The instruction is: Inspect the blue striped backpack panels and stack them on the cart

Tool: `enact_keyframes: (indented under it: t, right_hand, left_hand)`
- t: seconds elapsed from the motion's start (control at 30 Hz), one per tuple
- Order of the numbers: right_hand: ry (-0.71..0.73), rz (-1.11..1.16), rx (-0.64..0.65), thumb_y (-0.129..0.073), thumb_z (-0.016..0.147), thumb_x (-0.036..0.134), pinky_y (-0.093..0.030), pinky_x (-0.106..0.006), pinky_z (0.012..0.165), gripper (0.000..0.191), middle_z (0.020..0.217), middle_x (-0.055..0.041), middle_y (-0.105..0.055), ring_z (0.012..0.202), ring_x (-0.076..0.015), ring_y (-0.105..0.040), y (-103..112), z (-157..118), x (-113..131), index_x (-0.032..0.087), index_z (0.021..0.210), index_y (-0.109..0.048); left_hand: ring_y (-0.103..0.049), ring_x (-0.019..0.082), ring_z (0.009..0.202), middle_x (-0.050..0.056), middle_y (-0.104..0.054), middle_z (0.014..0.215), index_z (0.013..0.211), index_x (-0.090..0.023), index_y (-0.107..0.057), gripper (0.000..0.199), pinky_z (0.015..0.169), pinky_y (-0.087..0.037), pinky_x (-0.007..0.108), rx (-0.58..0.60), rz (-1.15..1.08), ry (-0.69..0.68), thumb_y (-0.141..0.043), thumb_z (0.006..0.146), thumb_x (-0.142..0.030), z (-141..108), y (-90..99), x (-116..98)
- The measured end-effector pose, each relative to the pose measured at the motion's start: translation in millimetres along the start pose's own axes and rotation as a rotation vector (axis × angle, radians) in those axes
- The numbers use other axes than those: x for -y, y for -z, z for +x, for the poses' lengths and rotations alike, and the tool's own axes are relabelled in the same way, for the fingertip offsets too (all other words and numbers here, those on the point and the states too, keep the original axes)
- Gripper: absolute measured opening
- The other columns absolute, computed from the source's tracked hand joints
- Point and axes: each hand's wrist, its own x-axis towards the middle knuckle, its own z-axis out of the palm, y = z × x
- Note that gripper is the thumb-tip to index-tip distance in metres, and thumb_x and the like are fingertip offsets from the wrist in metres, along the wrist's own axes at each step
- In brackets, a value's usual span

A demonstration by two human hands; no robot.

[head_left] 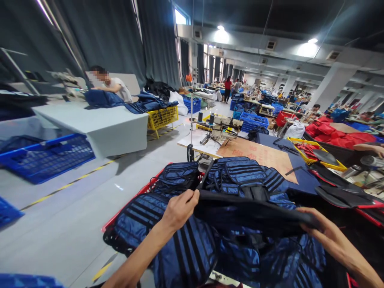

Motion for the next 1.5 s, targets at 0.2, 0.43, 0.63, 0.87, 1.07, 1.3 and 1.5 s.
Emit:
enact_keyframes:
  t: [0.2,0.43,0.63,0.87,1.07,1.3,1.5]
  right_hand:
    - [0.307,-0.172,0.045,-0.059,0.106,0.03,-0.065,-0.036,0.096,0.032,0.124,-0.0033,-0.077,0.111,-0.0284,-0.077,-97.4,-7.9,17.6,0.033,0.133,-0.075]
    - [0.239,-0.079,-0.027,-0.059,0.111,0.044,-0.061,-0.025,0.073,0.026,0.103,-0.0005,-0.08,0.085,-0.0232,-0.079,-113.2,10.4,23.3,0.029,0.12,-0.079]
    - [0.062,0.064,-0.098,-0.066,0.105,0.062,-0.061,-0.028,0.084,0.044,0.107,-0.0036,-0.079,0.098,-0.03,-0.075,-79.3,29.7,17.3,0.022,0.111,-0.082]
    - [0.038,0.118,-0.009,-0.063,0.105,0.072,-0.06,-0.036,0.089,0.057,0.111,-0.0099,-0.078,0.109,-0.036,-0.071,-145.7,70.0,19.4,0.019,0.116,-0.08]
    - [0.15,0.182,0.213,-0.046,0.114,0.061,-0.055,-0.035,0.085,0.049,0.103,-0.0057,-0.077,0.096,-0.03,-0.071,-277.6,115.2,24.0,0.02,0.11,-0.072]
    - [-0.027,0.113,0.323,-0.052,0.114,0.047,-0.052,-0.032,0.085,0.036,0.097,-0.0041,-0.074,0.096,-0.0281,-0.071,-396.7,136.5,-19.4,0.021,0.096,-0.068]
    - [-0.313,-0.046,0.42,-0.07,0.108,0.054,-0.054,-0.042,0.1,0.041,0.124,-0.0124,-0.074,0.117,-0.0348,-0.071,-447.7,116.1,-87.0,0.02,0.132,-0.069]
  left_hand:
    - [-0.061,0.009,0.063,-0.003,-0.068,0.081,0.118,-0.023,-0.067,0.03,0.063,-0.05,0.021,-0.117,-0.094,-0.164,-0.064,0.094,-0.006,35.7,18.6,-65.4]
    - [-0.064,0.015,0.079,-0.001,-0.071,0.085,0.091,-0.02,-0.071,0.034,0.076,-0.053,0.026,0.561,-0.887,0.619,-0.074,0.095,-0.054,34.8,36.6,-36.5]
    - [-0.063,0.021,0.091,0.004,-0.071,0.098,0.107,-0.017,-0.071,0.074,0.079,-0.051,0.029,0.854,-1.727,0.958,-0.086,0.069,-0.079,-32.4,48.5,-27.8]
    - [-0.06,0.018,0.083,0.002,-0.065,0.088,0.093,-0.021,-0.062,0.053,0.077,-0.048,0.028,0.521,-1.185,1.206,-0.079,0.084,-0.07,-48.8,55.2,0.9]
    - [-0.056,0.02,0.082,0.003,-0.064,0.094,0.11,-0.023,-0.071,0.03,0.07,-0.033,0.03,0.433,0.031,0.98,-0.051,0.104,-0.045,-51.2,31.2,75.5]
    - [-0.059,0.023,0.091,0.007,-0.067,0.099,0.126,-0.024,-0.075,0.04,0.068,-0.03,0.032,0.556,0.301,1.056,-0.041,0.11,-0.036,-132.6,-12.8,82.2]
    - [-0.063,0.033,0.113,0.02,-0.07,0.132,0.154,-0.013,-0.06,0.056,0.089,-0.05,0.042,0.648,0.246,1.117,-0.038,0.111,-0.041,-212.2,-64.3,53.1]
